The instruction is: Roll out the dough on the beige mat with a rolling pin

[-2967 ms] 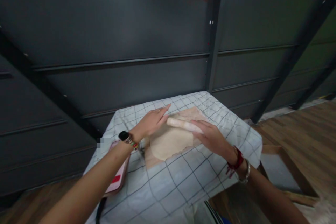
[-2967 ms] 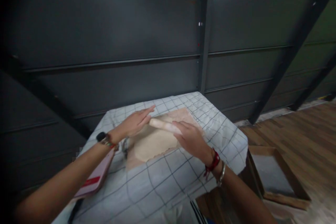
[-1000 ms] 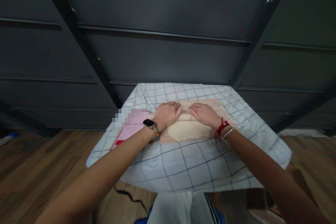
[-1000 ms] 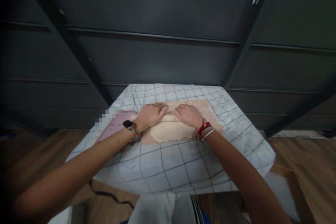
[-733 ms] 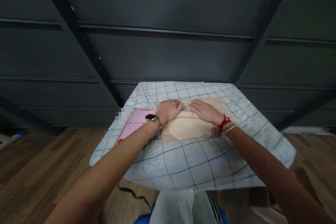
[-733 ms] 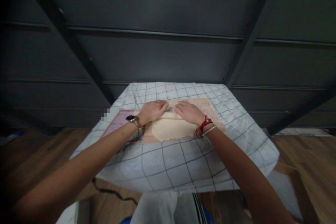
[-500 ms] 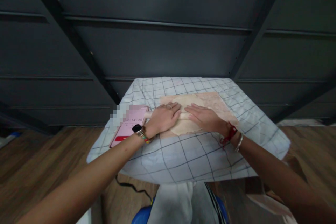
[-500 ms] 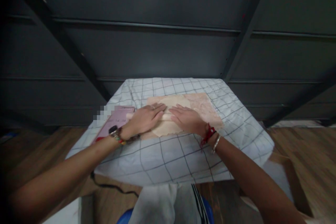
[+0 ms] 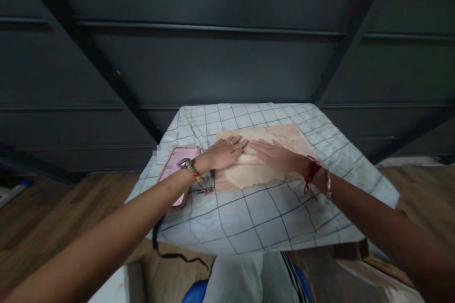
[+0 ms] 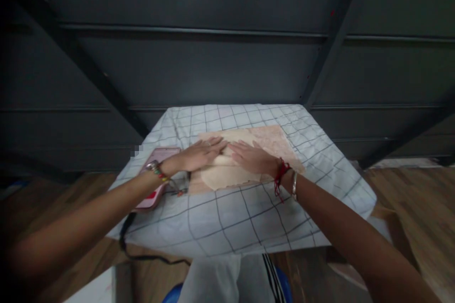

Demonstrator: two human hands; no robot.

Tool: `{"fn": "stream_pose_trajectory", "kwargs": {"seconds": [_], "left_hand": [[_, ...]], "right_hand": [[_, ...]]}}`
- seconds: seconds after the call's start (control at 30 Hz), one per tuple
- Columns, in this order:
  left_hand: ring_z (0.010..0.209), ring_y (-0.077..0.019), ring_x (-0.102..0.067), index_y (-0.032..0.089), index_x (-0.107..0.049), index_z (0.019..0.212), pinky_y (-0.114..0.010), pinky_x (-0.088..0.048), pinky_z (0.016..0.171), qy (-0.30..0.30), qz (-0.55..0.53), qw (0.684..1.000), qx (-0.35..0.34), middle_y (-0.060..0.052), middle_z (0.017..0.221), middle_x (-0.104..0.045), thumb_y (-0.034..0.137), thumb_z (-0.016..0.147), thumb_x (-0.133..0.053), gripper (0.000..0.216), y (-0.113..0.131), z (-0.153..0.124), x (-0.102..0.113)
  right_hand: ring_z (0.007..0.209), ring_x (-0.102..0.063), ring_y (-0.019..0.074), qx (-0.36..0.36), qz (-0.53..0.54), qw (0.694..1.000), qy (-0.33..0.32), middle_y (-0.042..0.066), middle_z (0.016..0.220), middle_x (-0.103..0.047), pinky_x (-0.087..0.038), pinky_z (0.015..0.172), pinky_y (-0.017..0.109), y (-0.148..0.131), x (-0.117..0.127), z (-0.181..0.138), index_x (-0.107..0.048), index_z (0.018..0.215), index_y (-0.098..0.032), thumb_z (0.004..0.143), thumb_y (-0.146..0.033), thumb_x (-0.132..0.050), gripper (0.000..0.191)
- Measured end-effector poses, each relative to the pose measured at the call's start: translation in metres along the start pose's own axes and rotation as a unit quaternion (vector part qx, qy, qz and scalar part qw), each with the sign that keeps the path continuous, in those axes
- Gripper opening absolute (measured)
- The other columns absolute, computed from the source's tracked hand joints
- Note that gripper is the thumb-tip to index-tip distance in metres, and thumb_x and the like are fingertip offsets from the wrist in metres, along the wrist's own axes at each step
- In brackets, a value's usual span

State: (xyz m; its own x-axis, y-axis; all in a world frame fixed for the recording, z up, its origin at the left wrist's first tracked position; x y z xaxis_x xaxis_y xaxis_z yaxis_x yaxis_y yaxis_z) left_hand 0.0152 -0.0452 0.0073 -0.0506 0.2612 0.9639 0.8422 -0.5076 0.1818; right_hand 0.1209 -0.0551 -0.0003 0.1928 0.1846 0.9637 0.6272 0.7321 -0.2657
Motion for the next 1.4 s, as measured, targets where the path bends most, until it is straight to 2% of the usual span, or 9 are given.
{"fn": "stream_pose_trajectory", "kwargs": {"seconds": [0.17, 0.33, 0.5, 0.67, 0.83, 1.0, 1.07, 1.2, 1.4], "left_hand": [[0.141, -0.0279, -0.012, 0.018, -0.015, 0.149, -0.050, -0.013, 0.110, -0.009, -0.007, 0.998, 0.068, -0.011, 0.154, -0.017, 0.035, 0.092, -0.022, 0.059, -0.014, 0.012, 0.001], [0.142, -0.0244, -0.005, 0.024, -0.008, 0.149, -0.048, -0.010, 0.112, -0.009, -0.022, 1.000, 0.000, -0.005, 0.156, -0.010, 0.037, 0.094, -0.017, 0.057, -0.004, 0.003, -0.005], [0.142, -0.0275, -0.007, 0.019, -0.012, 0.149, -0.053, -0.011, 0.110, -0.005, -0.034, 0.997, 0.062, -0.009, 0.155, -0.013, 0.033, 0.093, -0.021, 0.059, -0.019, 0.012, -0.003], [0.142, -0.0243, -0.005, 0.018, -0.010, 0.149, -0.050, -0.012, 0.111, -0.016, -0.036, 0.999, -0.014, -0.009, 0.155, -0.009, 0.033, 0.094, -0.019, 0.058, -0.003, 0.006, -0.008], [0.142, -0.0241, -0.004, 0.014, -0.009, 0.149, -0.050, -0.006, 0.112, -0.012, -0.018, 0.999, 0.040, -0.010, 0.155, -0.007, 0.032, 0.093, -0.019, 0.059, -0.013, 0.005, -0.008], [0.142, -0.0220, -0.005, 0.014, -0.008, 0.149, -0.046, -0.013, 0.112, -0.031, -0.037, 0.998, -0.027, -0.009, 0.155, -0.008, 0.035, 0.094, -0.014, 0.059, 0.007, -0.009, -0.011], [0.142, -0.0221, -0.003, 0.012, -0.008, 0.149, -0.045, -0.012, 0.113, -0.029, -0.036, 0.999, -0.008, -0.010, 0.155, -0.006, 0.034, 0.094, -0.013, 0.060, 0.004, -0.006, -0.010], [0.142, -0.0248, -0.004, 0.005, -0.007, 0.147, -0.046, -0.012, 0.112, -0.020, -0.029, 0.997, 0.075, -0.016, 0.154, -0.005, 0.030, 0.091, -0.017, 0.062, -0.012, 0.001, -0.011], [0.142, -0.0224, -0.004, 0.007, -0.007, 0.148, -0.043, -0.012, 0.113, -0.022, -0.028, 0.999, 0.034, -0.013, 0.154, -0.007, 0.035, 0.093, -0.012, 0.062, 0.005, -0.026, -0.022]], "right_hand": [[0.138, -0.027, 0.0196, -0.048, 0.012, 0.999, 0.010, 0.002, 0.148, -0.034, -0.022, 0.113, 0.045, 0.015, 0.002, 0.012, -0.035, 0.142, -0.023, 0.096, -0.030, -0.023, 0.047], [0.139, -0.022, 0.0244, -0.013, 0.008, 1.000, 0.022, 0.004, 0.151, -0.029, -0.017, 0.113, 0.052, -0.002, 0.003, 0.003, -0.034, 0.143, -0.021, 0.096, -0.034, -0.022, 0.049], [0.139, -0.022, 0.0256, -0.084, 0.018, 0.996, 0.009, 0.008, 0.150, -0.031, -0.019, 0.113, 0.051, 0.015, 0.006, 0.013, -0.033, 0.143, -0.018, 0.095, -0.031, -0.026, 0.050], [0.141, -0.016, 0.0221, -0.004, 0.025, 1.000, -0.001, 0.007, 0.152, -0.023, -0.017, 0.114, 0.049, -0.004, 0.002, 0.006, -0.028, 0.145, -0.017, 0.096, -0.034, -0.024, 0.052], [0.141, -0.016, 0.0218, -0.083, 0.034, 0.996, -0.015, 0.007, 0.152, -0.025, -0.019, 0.114, 0.046, 0.008, 0.000, 0.008, -0.029, 0.145, -0.017, 0.095, -0.028, -0.028, 0.052], [0.140, -0.019, 0.0224, -0.026, 0.026, 0.999, 0.014, 0.004, 0.152, -0.025, -0.018, 0.113, 0.050, -0.013, 0.004, -0.001, -0.028, 0.146, -0.021, 0.096, -0.033, -0.025, 0.051], [0.140, -0.018, 0.0232, -0.039, 0.030, 0.999, 0.009, 0.004, 0.152, -0.024, -0.019, 0.113, 0.051, -0.012, 0.005, -0.002, -0.028, 0.146, -0.020, 0.095, -0.033, -0.024, 0.052], [0.140, -0.019, 0.0219, -0.084, 0.030, 0.996, 0.008, 0.006, 0.151, -0.026, -0.023, 0.113, 0.043, -0.003, 0.006, -0.001, -0.029, 0.145, -0.017, 0.092, -0.029, -0.030, 0.054], [0.140, -0.018, 0.0238, -0.069, 0.005, 0.997, 0.025, 0.004, 0.151, -0.026, -0.012, 0.115, 0.049, -0.024, 0.006, -0.016, -0.026, 0.146, -0.021, 0.094, -0.039, -0.026, 0.055]]}}
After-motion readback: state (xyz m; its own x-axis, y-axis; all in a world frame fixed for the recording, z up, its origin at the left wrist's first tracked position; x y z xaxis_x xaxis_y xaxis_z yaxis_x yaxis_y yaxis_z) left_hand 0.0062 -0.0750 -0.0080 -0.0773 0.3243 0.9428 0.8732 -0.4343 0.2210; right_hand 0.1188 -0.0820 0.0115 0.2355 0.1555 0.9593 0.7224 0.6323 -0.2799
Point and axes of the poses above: each hand's wrist, its own z-axis towards the middle knuckle, its own x-axis out of the back of the hand, y = z × x, the point moved 9 cm from there along z, towards the middle knuckle
